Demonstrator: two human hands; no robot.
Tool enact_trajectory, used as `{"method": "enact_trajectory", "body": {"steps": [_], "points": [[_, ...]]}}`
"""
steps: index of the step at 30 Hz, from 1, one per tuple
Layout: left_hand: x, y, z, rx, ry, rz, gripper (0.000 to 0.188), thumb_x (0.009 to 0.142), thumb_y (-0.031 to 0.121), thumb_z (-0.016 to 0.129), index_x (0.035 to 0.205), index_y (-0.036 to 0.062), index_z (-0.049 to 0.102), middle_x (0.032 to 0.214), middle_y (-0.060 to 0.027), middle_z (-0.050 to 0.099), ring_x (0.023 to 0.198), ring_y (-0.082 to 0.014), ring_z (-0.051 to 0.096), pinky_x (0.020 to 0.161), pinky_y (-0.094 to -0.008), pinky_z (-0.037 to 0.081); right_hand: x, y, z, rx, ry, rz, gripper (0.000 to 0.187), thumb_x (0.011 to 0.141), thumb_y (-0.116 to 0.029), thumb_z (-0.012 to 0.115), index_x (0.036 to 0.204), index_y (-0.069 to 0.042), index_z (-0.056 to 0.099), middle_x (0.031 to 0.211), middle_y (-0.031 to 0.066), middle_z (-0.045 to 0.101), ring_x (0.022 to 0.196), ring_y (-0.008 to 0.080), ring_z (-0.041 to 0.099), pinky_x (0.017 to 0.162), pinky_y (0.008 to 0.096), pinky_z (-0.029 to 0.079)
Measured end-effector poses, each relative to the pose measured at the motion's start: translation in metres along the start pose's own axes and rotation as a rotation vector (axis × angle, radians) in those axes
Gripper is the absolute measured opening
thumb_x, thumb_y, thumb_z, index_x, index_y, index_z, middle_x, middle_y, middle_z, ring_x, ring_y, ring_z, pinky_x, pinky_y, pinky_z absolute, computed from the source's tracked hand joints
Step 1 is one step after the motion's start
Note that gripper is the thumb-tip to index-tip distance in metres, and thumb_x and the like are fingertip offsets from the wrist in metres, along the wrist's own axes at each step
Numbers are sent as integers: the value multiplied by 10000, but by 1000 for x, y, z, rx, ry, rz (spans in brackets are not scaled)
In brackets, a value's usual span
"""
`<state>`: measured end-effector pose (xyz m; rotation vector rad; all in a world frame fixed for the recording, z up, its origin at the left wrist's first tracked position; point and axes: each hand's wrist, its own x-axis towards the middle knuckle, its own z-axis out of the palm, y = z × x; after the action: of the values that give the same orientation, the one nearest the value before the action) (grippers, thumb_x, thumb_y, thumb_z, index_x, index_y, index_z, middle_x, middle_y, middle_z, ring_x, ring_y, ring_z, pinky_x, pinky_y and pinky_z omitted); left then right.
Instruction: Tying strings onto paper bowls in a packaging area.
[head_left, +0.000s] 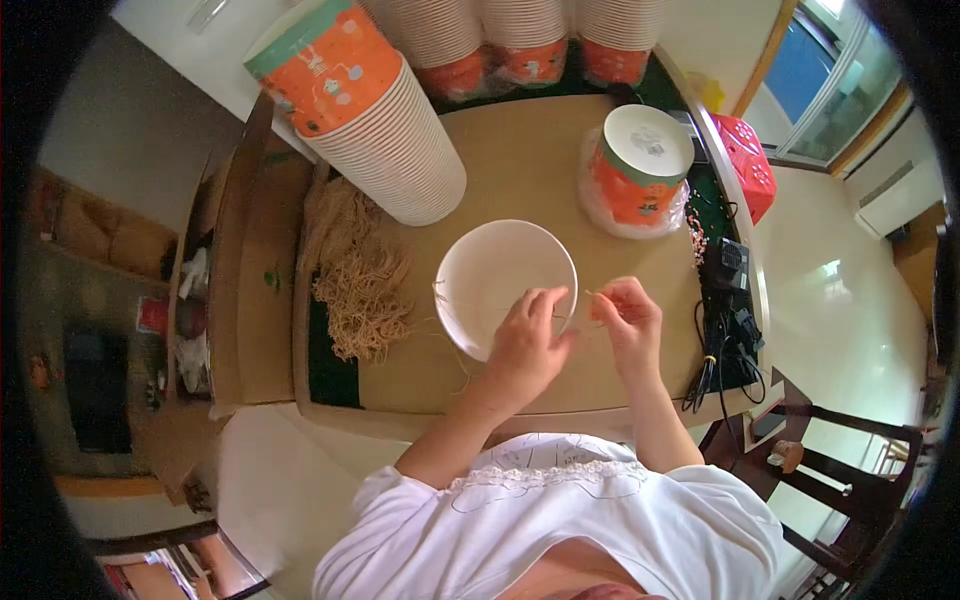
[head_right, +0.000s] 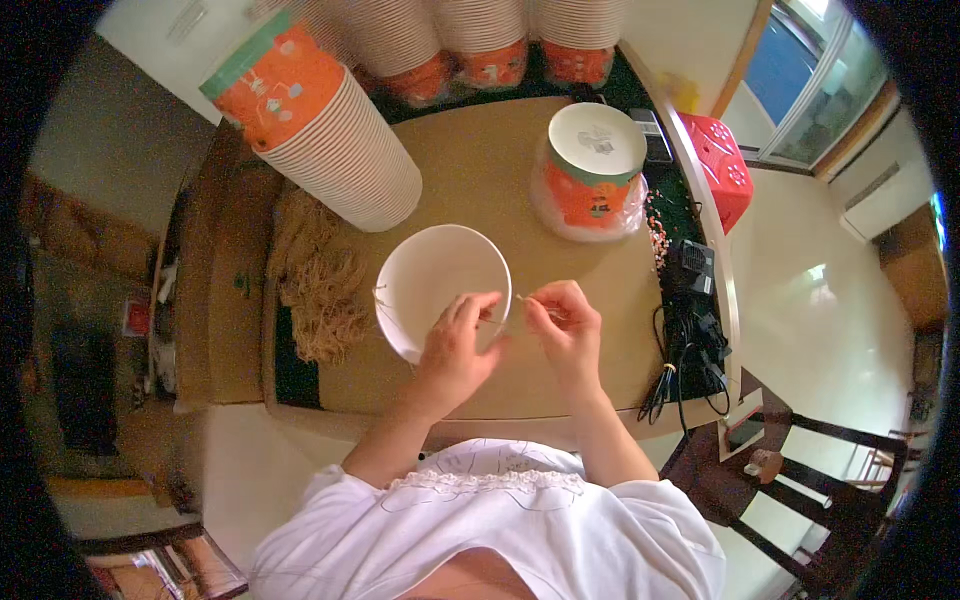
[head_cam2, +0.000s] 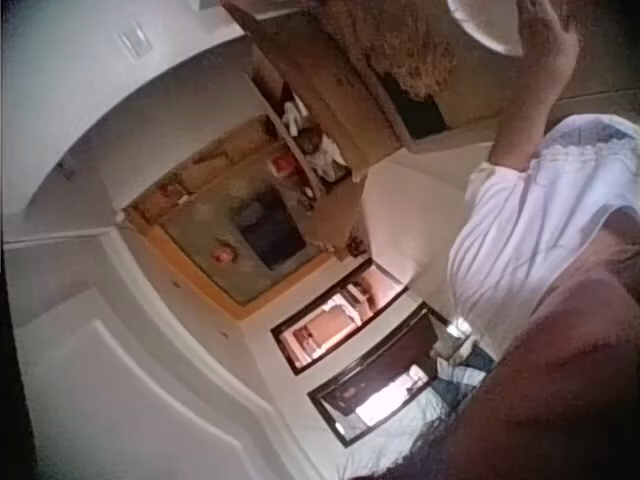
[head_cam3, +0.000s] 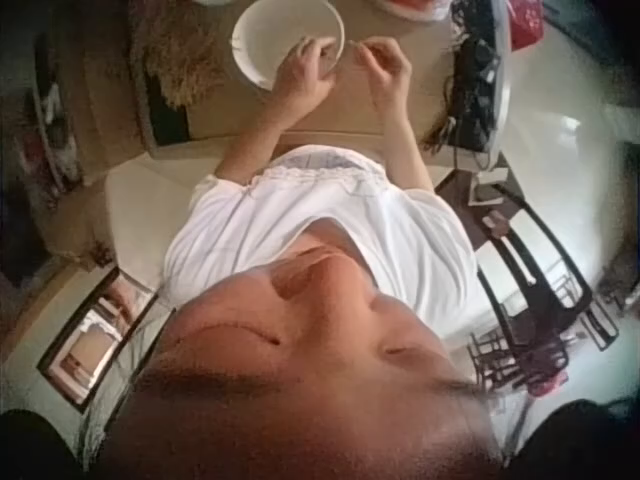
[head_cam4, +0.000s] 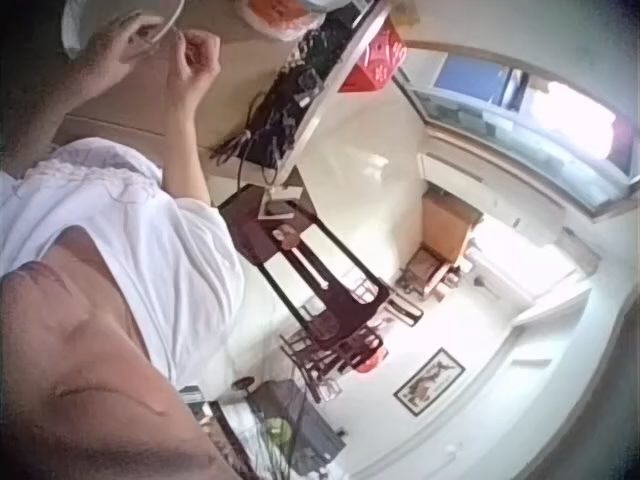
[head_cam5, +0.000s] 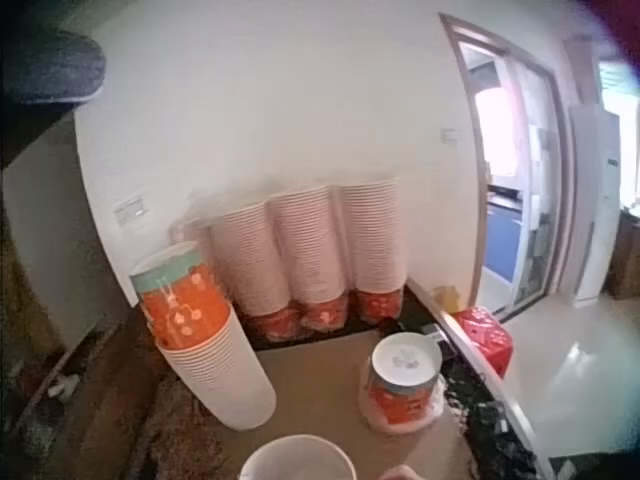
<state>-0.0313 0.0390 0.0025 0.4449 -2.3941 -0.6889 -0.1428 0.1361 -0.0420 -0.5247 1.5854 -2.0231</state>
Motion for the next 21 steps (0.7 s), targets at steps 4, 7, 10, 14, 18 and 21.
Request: {"method": "enact_trajectory", "body": {"steps": [4, 7, 10, 14, 18, 21], "points": [[1, -5, -10, -288, -125, -294, 274, 791, 0, 648, 1064, 4, 621, 932, -116, 650, 756, -206, 669, 618, -303, 546, -1, 17, 15, 44, -60, -140, 69, 818, 16, 653, 886, 16, 640, 1090, 96, 537, 901, 120, 593, 752, 246, 526], [-1, -9, -21, -319, -102, -376, 317, 791, -30, 629, 1107, 0, 634, 969, -112, 662, 786, -165, 664, 657, -262, 533, -2, 13, 27, -17, -105, -180, 68, 816, -7, 656, 881, 7, 641, 1076, 103, 544, 944, 150, 592, 750, 262, 536], [-2, -16, -25, -405, -134, -407, 330, 799, -26, 622, 1127, 5, 630, 960, -97, 662, 802, -146, 653, 684, -255, 527, -4, 18, 31, 0, -96, -165, 65, 822, -16, 654, 882, 2, 638, 1059, 99, 553, 960, 157, 587, 739, 266, 533], [-6, -18, -27, -435, -150, -421, 334, 805, -29, 608, 1137, -2, 626, 963, -86, 660, 818, -132, 643, 706, -248, 521, -5, 10, 31, 22, -138, -144, 62, 826, -12, 650, 884, -2, 629, 1039, 93, 560, 958, 161, 585, 741, 270, 527], [-4, -15, -27, -412, -165, -400, 344, 794, -19, 615, 1138, -13, 620, 970, -98, 657, 815, -145, 648, 710, -255, 522, -5, 7, 28, -10, -167, -129, 34, 833, 45, 603, 862, 27, 603, 1039, 97, 544, 925, 152, 600, 787, 267, 541], [-5, -16, -26, -404, -184, -386, 351, 787, -10, 622, 1138, -11, 619, 974, -99, 654, 811, -154, 649, 709, -263, 523, -4, 7, 27, -8, -172, -105, 33, 829, 47, 609, 854, 29, 598, 1031, 96, 547, 921, 152, 601, 777, 267, 543]]}}
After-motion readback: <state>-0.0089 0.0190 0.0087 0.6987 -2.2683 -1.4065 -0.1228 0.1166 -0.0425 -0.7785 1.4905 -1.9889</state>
